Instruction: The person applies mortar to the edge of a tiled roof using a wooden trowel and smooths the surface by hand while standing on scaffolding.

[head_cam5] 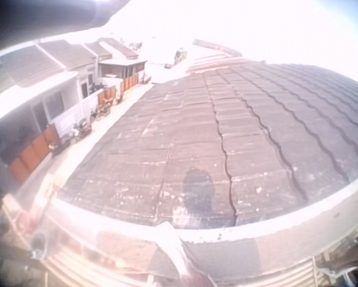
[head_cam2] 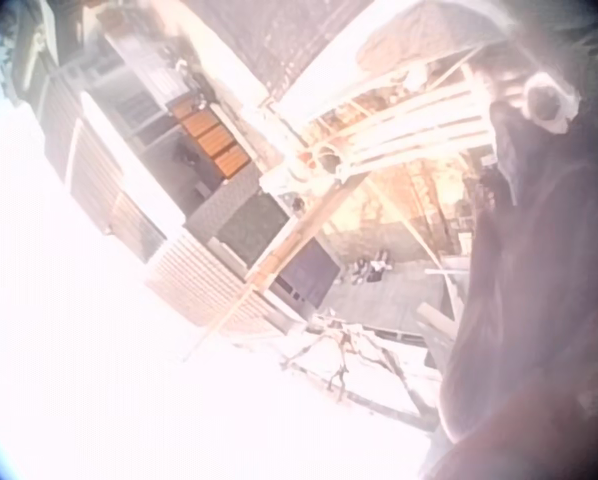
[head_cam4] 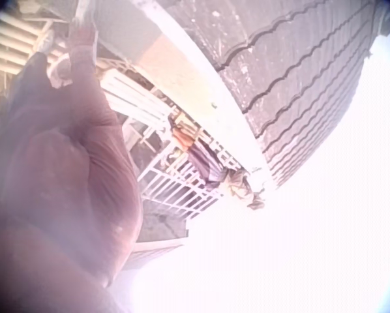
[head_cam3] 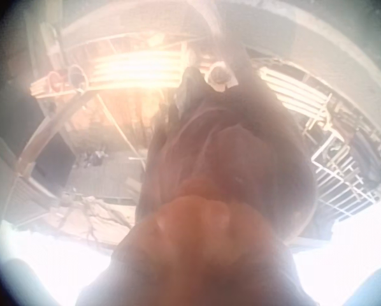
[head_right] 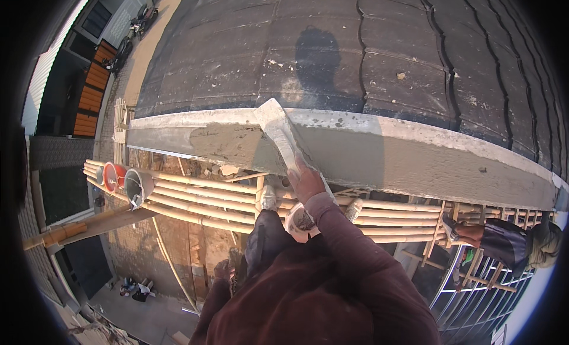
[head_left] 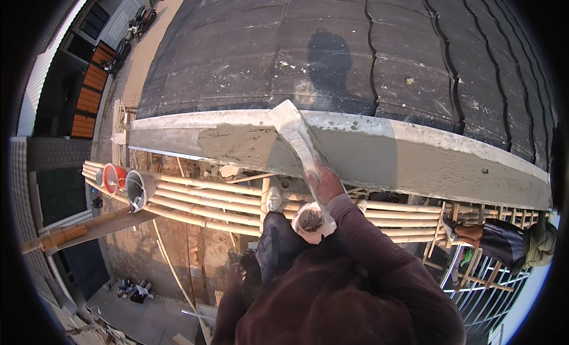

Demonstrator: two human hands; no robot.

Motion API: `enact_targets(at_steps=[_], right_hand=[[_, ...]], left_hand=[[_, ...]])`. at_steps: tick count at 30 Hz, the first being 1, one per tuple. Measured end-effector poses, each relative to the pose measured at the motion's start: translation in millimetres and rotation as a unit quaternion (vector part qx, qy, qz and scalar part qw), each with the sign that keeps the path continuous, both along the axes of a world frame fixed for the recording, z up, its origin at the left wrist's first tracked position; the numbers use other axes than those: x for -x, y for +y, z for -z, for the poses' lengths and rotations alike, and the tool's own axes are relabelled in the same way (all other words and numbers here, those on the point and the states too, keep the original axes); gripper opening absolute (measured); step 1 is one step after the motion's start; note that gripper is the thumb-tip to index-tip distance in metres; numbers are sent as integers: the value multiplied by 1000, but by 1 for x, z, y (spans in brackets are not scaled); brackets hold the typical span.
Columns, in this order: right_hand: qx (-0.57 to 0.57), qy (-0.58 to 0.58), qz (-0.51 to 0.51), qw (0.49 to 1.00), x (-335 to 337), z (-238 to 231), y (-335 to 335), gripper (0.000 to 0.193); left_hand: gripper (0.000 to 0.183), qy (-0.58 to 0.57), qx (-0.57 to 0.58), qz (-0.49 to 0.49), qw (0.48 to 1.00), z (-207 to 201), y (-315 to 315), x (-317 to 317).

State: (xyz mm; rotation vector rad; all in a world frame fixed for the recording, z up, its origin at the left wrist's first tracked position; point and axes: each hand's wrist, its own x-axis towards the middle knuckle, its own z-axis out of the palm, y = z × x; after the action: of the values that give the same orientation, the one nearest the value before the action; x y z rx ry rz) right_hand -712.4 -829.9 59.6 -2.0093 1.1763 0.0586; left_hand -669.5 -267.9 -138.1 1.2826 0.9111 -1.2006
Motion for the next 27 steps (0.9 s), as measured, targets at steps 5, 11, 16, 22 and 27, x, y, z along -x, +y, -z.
enact_targets(at_steps=[5,11,16,22,27], right_hand=[[96,-5,65,993,70,-38,-24,63],[236,-45,195,951,167,-69,-61,58],[221,-86,231,944,150,-120,-54,55],[20,-18,55,998,101,-66,2,69],[-5,59,77,995,135,-62,-11,68]], left_hand=[[8,-115,6,71,991,-19,-107,-52],[21,-131,84,109,982,26,-86,-82],[11,-78,25,323,943,19,-71,-67],[7,50,-31,235,970,21,-103,-81],[6,-84,-49,262,960,-7,-177,-103]])
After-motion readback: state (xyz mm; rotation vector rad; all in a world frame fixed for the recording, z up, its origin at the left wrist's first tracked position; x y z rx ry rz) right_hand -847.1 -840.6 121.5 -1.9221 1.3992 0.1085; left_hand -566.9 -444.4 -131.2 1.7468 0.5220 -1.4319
